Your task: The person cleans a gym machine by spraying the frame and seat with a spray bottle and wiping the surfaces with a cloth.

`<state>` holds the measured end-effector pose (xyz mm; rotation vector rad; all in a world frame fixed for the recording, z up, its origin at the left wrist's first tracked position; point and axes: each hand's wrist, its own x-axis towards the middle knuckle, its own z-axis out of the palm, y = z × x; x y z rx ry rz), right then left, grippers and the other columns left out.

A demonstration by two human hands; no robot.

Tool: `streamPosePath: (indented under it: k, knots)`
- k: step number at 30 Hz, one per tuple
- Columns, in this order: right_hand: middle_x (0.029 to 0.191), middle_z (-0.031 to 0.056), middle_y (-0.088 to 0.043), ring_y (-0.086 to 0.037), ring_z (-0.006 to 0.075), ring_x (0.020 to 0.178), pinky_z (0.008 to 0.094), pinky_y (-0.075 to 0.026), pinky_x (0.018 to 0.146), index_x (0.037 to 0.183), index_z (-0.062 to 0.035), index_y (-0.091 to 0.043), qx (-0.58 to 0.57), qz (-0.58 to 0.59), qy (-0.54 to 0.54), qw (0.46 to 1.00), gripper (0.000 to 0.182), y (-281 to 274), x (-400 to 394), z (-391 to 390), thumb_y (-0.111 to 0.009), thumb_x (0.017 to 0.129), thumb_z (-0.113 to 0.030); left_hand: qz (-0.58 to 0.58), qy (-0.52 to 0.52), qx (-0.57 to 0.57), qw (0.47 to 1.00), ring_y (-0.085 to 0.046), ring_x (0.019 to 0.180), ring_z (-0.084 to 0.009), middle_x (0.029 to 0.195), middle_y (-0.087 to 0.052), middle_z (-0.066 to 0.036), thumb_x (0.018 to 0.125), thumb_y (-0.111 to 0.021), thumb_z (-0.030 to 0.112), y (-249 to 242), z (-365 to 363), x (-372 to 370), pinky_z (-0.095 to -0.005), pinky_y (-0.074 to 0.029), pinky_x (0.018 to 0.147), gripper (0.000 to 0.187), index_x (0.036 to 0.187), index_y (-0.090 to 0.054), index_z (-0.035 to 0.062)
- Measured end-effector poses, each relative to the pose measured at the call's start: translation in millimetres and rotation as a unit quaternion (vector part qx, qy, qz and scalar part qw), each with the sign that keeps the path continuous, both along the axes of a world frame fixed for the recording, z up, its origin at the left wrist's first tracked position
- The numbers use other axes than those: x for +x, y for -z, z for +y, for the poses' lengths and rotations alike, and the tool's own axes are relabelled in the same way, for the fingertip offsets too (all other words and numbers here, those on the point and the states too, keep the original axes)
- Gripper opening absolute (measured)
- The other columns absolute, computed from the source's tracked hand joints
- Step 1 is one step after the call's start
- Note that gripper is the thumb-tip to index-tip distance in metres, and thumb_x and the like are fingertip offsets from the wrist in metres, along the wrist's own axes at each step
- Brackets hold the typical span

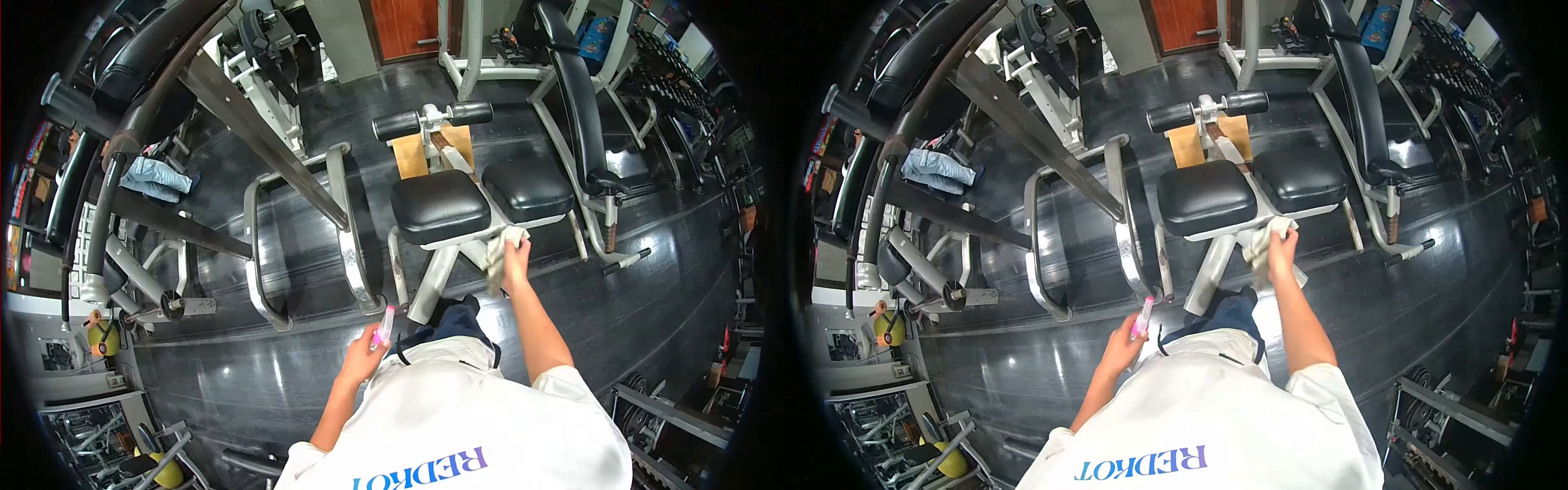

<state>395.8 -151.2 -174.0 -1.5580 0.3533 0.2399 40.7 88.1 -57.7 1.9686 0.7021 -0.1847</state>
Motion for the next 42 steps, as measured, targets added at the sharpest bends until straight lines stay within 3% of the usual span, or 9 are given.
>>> streamPosePath:
  k: [6, 12, 18, 25, 27, 28, 32, 36, 42]
  knots:
    - [0.123, 0.022, -0.055, -0.054, 0.028, 0.11, 0.0421, -0.045, 0.097, 0.134, -0.0096, -0.033, -0.093, -0.007, 0.011, 0.996, 0.044, 39, -60, 129, -0.058, 0.1, -0.019, 0.033, -0.042, -0.032, 0.998, -0.074, 0.095, -0.0299, 0.092, -0.074, -0.013, 0.097, -0.06, 0.022, -4, 5, -22, -0.0415, -0.053, 0.087, 0.042, 0.134, -0.054, 0.0049]
    - [0.111, 0.0084, -0.062, -0.055, 0.0188, 0.101, 0.0334, -0.046, 0.089, 0.129, -0.0137, -0.052, -0.033, 0.006, -0.416, 0.909, 0.034, 20, -126, 117, -0.064, 0.097, -0.017, 0.028, -0.019, -0.02, 0.999, -0.071, 0.099, -0.0377, 0.101, -0.072, -0.02, 0.095, -0.064, 0.03, 20, 11, -21, -0.0445, -0.053, 0.087, 0.047, 0.135, -0.054, 0.0075]
    - [0.127, 0.0132, -0.057, -0.055, 0.0235, 0.115, 0.0368, -0.044, 0.1, 0.135, -0.0073, -0.046, -0.089, 0.098, -0.102, 0.986, 0.043, -21, -72, 63, -0.06, 0.097, -0.021, 0.017, -0.01, -0.024, 1.0, -0.068, 0.104, -0.0455, 0.108, -0.071, -0.026, 0.093, -0.066, 0.033, 11, 17, -3, -0.0474, -0.052, 0.088, 0.05, 0.135, -0.054, 0.0102]
    - [0.129, 0.0156, -0.048, -0.05, 0.0243, 0.118, 0.0401, -0.042, 0.103, 0.135, -0.0042, -0.034, 0.028, -0.049, 0.126, 0.99, 0.047, -3, -4, 63, -0.057, 0.096, -0.014, 0.01, -0.01, -0.026, 1.0, -0.068, 0.102, -0.0458, 0.105, -0.071, -0.026, 0.092, -0.066, 0.033, 15, 18, -10, -0.0482, -0.053, 0.086, 0.051, 0.136, -0.053, 0.0102]
    - [0.125, 0.0188, -0.05, -0.055, 0.0252, 0.111, 0.042, -0.047, 0.093, 0.135, -0.0052, -0.033, -0.074, 0.025, -0.02, 0.997, 0.051, -48, -48, 116, -0.06, 0.093, -0.016, 0.026, -0.007, -0.022, 0.999, -0.068, 0.101, -0.0458, 0.105, -0.071, -0.026, 0.093, -0.066, 0.034, 23, 16, -14, -0.0484, -0.053, 0.086, 0.051, 0.136, -0.053, 0.0103]
    - [0.109, 0.0177, -0.058, -0.06, 0.0255, 0.097, 0.0445, -0.05, 0.084, 0.133, -0.0074, -0.035, -0.153, -0.112, -0.106, 0.976, 0.048, 29, -64, 136, -0.06, 0.092, -0.015, 0.022, -0.007, -0.02, 1.0, -0.068, 0.101, -0.0461, 0.105, -0.071, -0.027, 0.093, -0.065, 0.036, 26, 15, -16, -0.0486, -0.053, 0.086, 0.052, 0.136, -0.053, 0.0103]
    - [0.086, 0.0091, -0.064, -0.06, 0.02, 0.075, 0.0392, -0.05, 0.069, 0.122, -0.0164, -0.055, -0.039, -0.015, -0.471, 0.881, 0.035, 27, -135, 163, -0.066, 0.09, -0.022, 0.041, -0.015, -0.041, 0.998, -0.068, 0.101, -0.0472, 0.105, -0.071, -0.027, 0.093, -0.064, 0.039, 18, 6, -15, -0.0492, -0.053, 0.087, 0.053, 0.136, -0.052, 0.0106]
    - [0.095, 0.0088, -0.064, -0.06, 0.0184, 0.085, 0.0363, -0.05, 0.075, 0.125, -0.0166, -0.057, -0.069, 0.006, -0.405, 0.912, 0.034, 19, -130, 135, -0.064, 0.091, -0.019, 0.024, -0.008, -0.028, 0.999, -0.068, 0.101, -0.0471, 0.106, -0.071, -0.027, 0.094, -0.064, 0.04, 28, 4, -20, -0.0492, -0.053, 0.086, 0.053, 0.137, -0.052, 0.0107]
    - [0.117, 0.0155, -0.058, -0.055, 0.025, 0.107, 0.0406, -0.047, 0.094, 0.128, -0.0065, -0.047, -0.057, 0.011, -0.023, 0.998, 0.038, 11, -52, 44, -0.056, 0.096, -0.023, 0.032, -0.013, -0.047, 0.998, -0.068, 0.102, -0.0459, 0.106, -0.071, -0.026, 0.095, -0.063, 0.04, 23, 5, -20, -0.0485, -0.053, 0.086, 0.053, 0.137, -0.052, 0.0111]
